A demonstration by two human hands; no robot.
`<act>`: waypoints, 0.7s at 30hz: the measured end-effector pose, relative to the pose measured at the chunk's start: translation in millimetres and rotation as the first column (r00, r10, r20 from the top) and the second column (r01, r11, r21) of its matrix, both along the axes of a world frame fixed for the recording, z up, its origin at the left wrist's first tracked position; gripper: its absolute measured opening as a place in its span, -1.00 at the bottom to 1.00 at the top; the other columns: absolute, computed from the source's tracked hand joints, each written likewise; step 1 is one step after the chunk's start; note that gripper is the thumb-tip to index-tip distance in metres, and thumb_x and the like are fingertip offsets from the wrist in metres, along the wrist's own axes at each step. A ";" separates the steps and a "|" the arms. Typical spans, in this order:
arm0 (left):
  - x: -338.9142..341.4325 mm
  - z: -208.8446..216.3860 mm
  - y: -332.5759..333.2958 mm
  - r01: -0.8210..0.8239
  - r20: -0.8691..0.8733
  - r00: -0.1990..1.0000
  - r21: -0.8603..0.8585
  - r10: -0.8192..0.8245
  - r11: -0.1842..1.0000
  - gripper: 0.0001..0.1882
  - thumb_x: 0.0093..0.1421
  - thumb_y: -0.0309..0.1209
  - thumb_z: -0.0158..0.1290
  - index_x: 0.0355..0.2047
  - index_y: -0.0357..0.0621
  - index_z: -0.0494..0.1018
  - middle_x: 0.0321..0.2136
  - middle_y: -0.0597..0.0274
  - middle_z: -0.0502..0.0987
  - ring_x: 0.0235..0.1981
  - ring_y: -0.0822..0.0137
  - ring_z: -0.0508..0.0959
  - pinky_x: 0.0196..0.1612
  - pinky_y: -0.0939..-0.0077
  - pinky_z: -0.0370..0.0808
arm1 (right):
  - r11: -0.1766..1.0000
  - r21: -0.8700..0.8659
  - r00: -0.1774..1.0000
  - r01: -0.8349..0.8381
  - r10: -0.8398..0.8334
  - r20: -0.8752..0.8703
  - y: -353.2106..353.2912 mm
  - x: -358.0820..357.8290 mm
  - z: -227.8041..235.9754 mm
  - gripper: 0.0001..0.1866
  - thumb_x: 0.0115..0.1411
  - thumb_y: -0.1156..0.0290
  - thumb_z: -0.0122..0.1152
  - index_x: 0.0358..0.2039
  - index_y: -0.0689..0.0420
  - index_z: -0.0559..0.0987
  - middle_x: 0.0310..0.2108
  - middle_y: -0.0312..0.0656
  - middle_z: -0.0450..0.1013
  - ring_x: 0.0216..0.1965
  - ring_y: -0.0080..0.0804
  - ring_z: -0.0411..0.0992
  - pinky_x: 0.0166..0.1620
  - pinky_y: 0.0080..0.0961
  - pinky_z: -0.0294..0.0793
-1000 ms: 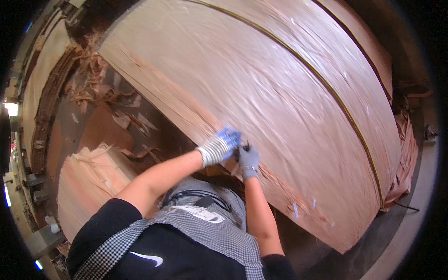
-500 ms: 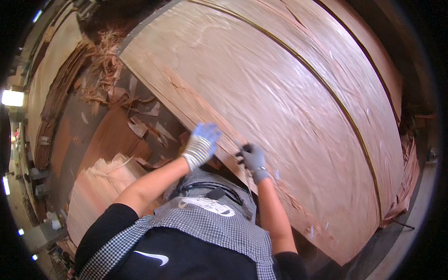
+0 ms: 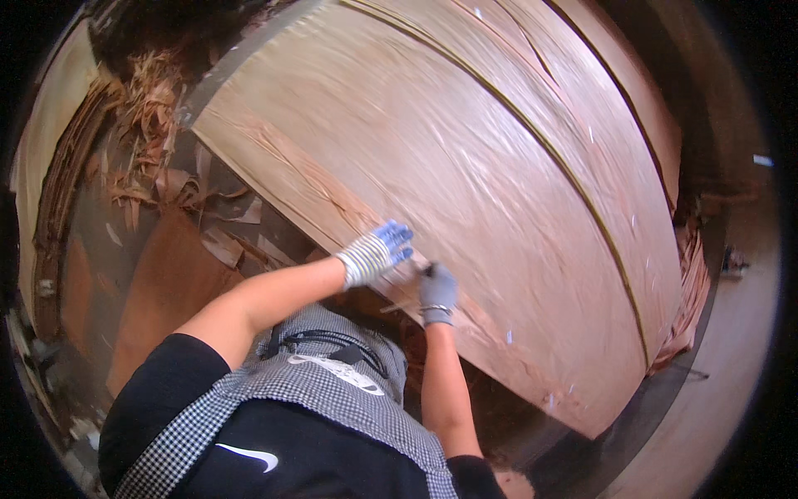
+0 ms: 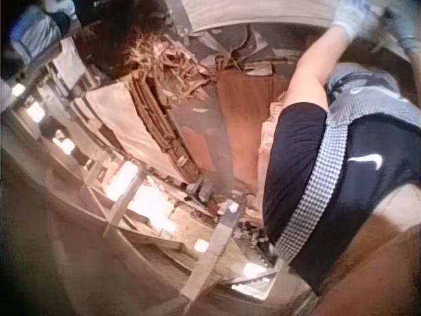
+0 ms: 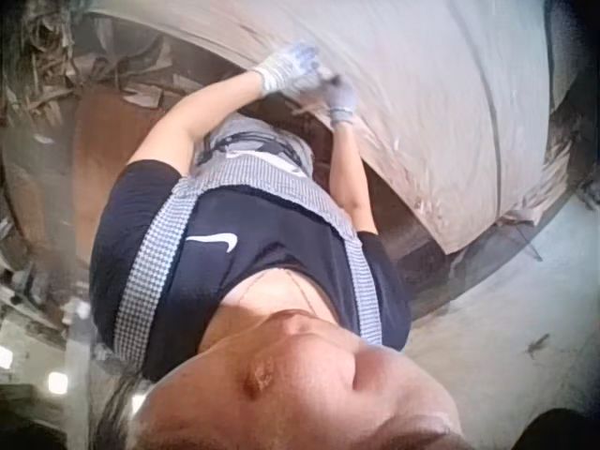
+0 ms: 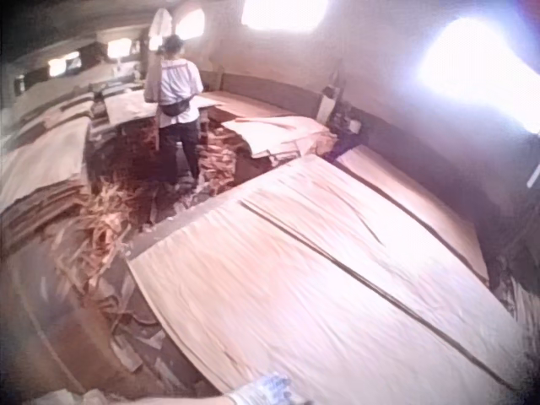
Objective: The person trims a wood veneer sheet with a small blade, moves the sheet aside, and then carries another large wood veneer sheet across the workshop to a metal workbench, where they secure it with tape.
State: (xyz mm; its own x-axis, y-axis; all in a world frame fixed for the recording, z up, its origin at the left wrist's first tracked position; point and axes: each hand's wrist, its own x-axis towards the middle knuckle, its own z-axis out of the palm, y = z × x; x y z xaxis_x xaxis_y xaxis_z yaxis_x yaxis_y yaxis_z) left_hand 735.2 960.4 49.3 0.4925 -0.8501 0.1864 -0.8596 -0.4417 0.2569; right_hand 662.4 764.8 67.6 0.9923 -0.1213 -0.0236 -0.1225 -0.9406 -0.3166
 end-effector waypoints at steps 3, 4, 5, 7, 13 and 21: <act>4.5 21.6 -3.9 -0.076 -0.171 0.982 0.024 0.079 0.997 -0.62 0.07 -0.30 -0.07 -0.09 -0.14 0.44 0.10 -0.04 0.31 0.14 0.06 0.29 0.25 0.09 0.05 | 0.713 0.422 0.817 0.560 -0.391 -0.423 -7.3 34.8 41.3 -0.89 0.11 0.50 0.07 -0.43 0.28 0.51 -0.60 -0.10 0.48 -0.70 -0.42 0.42 -0.65 -0.49 0.40; 13.3 39.2 4.4 -0.084 -0.252 0.964 0.002 0.082 0.996 -0.65 0.06 -0.32 -0.07 -0.14 -0.12 0.47 0.08 -0.01 0.34 0.12 0.09 0.31 0.25 0.10 0.06 | 0.699 0.461 0.825 0.547 -0.358 -0.437 -2.8 47.2 48.1 -0.89 0.11 0.53 0.05 -0.41 0.31 0.50 -0.59 -0.11 0.49 -0.70 -0.45 0.42 -0.67 -0.53 0.39; 28.9 38.4 22.4 -0.246 -0.198 0.959 -0.219 0.204 0.944 -0.73 0.02 -0.36 -0.05 -0.25 -0.08 0.51 -0.05 0.07 0.45 0.03 0.14 0.39 0.16 0.13 0.18 | 0.677 0.526 0.844 0.515 -0.290 -0.452 5.7 64.3 46.0 -0.84 0.14 0.50 0.05 -0.35 0.35 0.47 -0.55 -0.08 0.50 -0.72 -0.45 0.41 -0.69 -0.56 0.35; 67.3 47.7 85.8 -0.580 -0.205 0.815 -0.283 0.543 0.764 -0.75 -0.02 -0.42 -0.05 -0.30 -0.06 0.50 -0.17 0.11 0.49 -0.07 0.13 0.43 0.02 0.13 0.27 | 0.645 0.596 0.853 0.478 -0.181 -0.489 38.7 95.5 53.4 -0.82 0.15 0.48 0.05 -0.29 0.35 0.46 -0.54 -0.09 0.51 -0.71 -0.45 0.41 -0.70 -0.57 0.32; 153.7 6.3 274.3 -0.957 0.116 0.179 -0.209 0.977 0.200 -0.51 0.02 -0.31 0.03 0.01 -0.08 0.34 0.08 0.04 0.28 0.10 0.03 0.26 0.19 0.04 0.06 | 0.775 0.610 0.833 0.165 0.221 -0.507 168.2 231.8 66.3 -0.77 0.18 0.36 0.06 -0.27 0.29 0.47 -0.50 -0.16 0.53 -0.65 -0.47 0.44 -0.64 -0.57 0.34; 215.0 5.6 316.4 -0.983 0.003 0.086 -0.161 0.996 0.086 -0.21 -0.04 -0.11 0.14 0.18 -0.12 0.15 0.21 0.06 0.12 0.22 0.05 0.12 0.27 -0.01 -0.12 | 0.820 0.515 0.731 -0.251 0.509 -0.455 370.8 386.5 39.3 -0.78 0.09 0.37 0.10 -0.37 0.28 0.55 -0.52 -0.05 0.52 -0.55 -0.35 0.51 -0.48 -0.44 0.47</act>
